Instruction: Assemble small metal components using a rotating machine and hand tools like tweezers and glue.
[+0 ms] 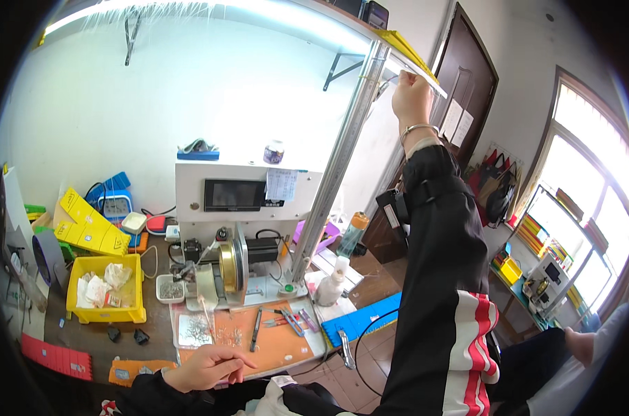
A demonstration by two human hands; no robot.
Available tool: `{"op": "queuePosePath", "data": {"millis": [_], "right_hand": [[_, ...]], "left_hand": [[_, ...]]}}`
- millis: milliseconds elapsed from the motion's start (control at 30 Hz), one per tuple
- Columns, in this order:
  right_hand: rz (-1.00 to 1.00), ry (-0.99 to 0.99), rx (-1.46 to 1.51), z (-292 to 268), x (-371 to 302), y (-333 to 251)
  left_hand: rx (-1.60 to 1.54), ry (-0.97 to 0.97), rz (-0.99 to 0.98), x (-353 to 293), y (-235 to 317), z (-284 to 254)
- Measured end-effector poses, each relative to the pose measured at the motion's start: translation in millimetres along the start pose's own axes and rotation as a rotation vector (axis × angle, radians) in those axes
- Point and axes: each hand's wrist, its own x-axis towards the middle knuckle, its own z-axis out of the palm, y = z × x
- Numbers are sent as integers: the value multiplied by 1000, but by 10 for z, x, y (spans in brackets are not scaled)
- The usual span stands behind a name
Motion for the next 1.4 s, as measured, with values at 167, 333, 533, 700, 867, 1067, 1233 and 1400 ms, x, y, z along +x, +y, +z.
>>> {"op": "queuePosePath", "data": {"millis": [167, 333, 533, 700, 867, 1067, 1233, 1400], "right_hand": [[24, -39, -36, 217, 102, -202], [108, -84, 228, 417, 168, -209], [158, -164, 339, 375, 183, -168], [80, -75, 542, 424, 156, -88], [147, 120, 577, 247, -220, -111], [-366, 380, 685, -674, -1657, -1177], [-1113, 57, 957, -1859, -2540, -1732], [-865, -71, 1156, -1548, -2893, -1449]], "left_hand": [[-29, 27, 19, -39, -83, -79], [-32, 93, -6, -73, -168, -179], [-34, 137, -3, -91, -142, -230], [4, 165, -57, -76, -334, -246], [340, 182, 35, -12, -464, -145], [37, 141, -158, -149, -521, -58], [141, 115, -4, -6, -559, 111], [151, 118, 12, -92, -473, 207]]}}
